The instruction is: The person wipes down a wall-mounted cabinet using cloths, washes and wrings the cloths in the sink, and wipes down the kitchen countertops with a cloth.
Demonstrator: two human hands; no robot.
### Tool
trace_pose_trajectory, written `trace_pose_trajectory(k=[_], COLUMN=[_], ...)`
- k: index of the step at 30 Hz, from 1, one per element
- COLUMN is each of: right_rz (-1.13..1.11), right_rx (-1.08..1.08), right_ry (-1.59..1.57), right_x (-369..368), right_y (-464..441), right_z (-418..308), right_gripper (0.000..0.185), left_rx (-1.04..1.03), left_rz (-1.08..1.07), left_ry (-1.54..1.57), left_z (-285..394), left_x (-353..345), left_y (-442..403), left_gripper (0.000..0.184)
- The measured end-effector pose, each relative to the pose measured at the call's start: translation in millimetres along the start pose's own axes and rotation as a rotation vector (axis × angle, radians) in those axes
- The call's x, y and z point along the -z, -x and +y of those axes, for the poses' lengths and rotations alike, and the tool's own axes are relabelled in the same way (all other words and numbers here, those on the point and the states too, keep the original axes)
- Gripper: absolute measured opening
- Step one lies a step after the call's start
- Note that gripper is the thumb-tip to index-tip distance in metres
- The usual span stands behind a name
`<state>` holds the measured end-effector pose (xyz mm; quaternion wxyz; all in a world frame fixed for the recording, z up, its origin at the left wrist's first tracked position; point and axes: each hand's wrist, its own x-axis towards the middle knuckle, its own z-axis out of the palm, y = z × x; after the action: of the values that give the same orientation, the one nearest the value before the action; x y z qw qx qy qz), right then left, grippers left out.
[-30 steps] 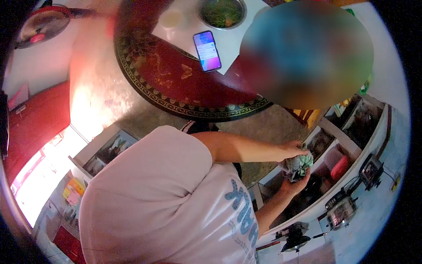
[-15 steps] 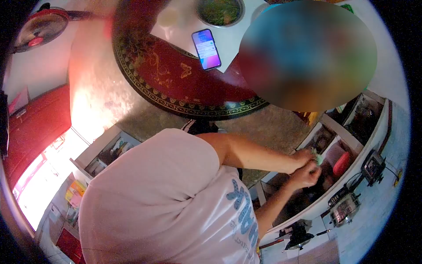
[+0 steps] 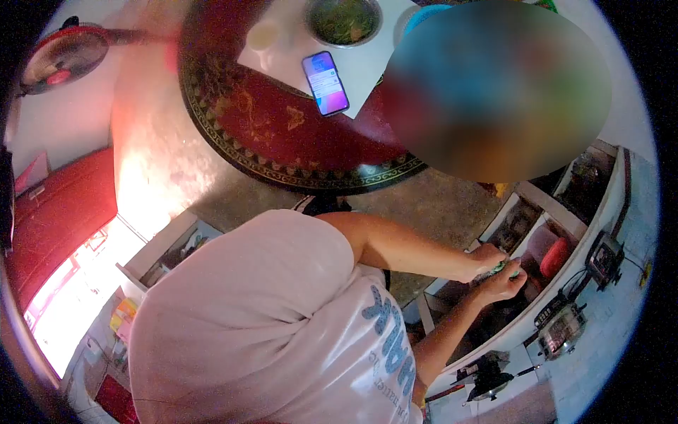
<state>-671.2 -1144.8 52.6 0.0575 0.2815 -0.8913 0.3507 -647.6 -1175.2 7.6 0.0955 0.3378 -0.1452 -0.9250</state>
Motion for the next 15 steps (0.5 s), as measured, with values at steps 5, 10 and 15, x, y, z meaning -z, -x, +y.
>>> trace_pose_trajectory(k=[5, 10, 15], right_rz=[-0.249, 0.044, 0.139], right_rx=[0.31, -0.15, 0.294], right_ry=[-0.023, -0.224, 0.056], right_x=[11.6, 30.4, 64.4], right_y=[46.4, -3.4, 39.7], right_z=[10.2, 35.6, 39.0], right_gripper=[0.025, 0.039, 0.027], left_rx=[-0.191, 0.003, -0.012], left_rz=[-0.201, -0.058, -0.176], left_ry=[-0.129, -0.023, -0.075], left_z=[-13.9, -31.5, -119.9], left_x=[13.8, -21.7, -50.2], left_y=[-83.1, 3.1, -77.3], left_gripper=[0.031, 0.028, 0.028])
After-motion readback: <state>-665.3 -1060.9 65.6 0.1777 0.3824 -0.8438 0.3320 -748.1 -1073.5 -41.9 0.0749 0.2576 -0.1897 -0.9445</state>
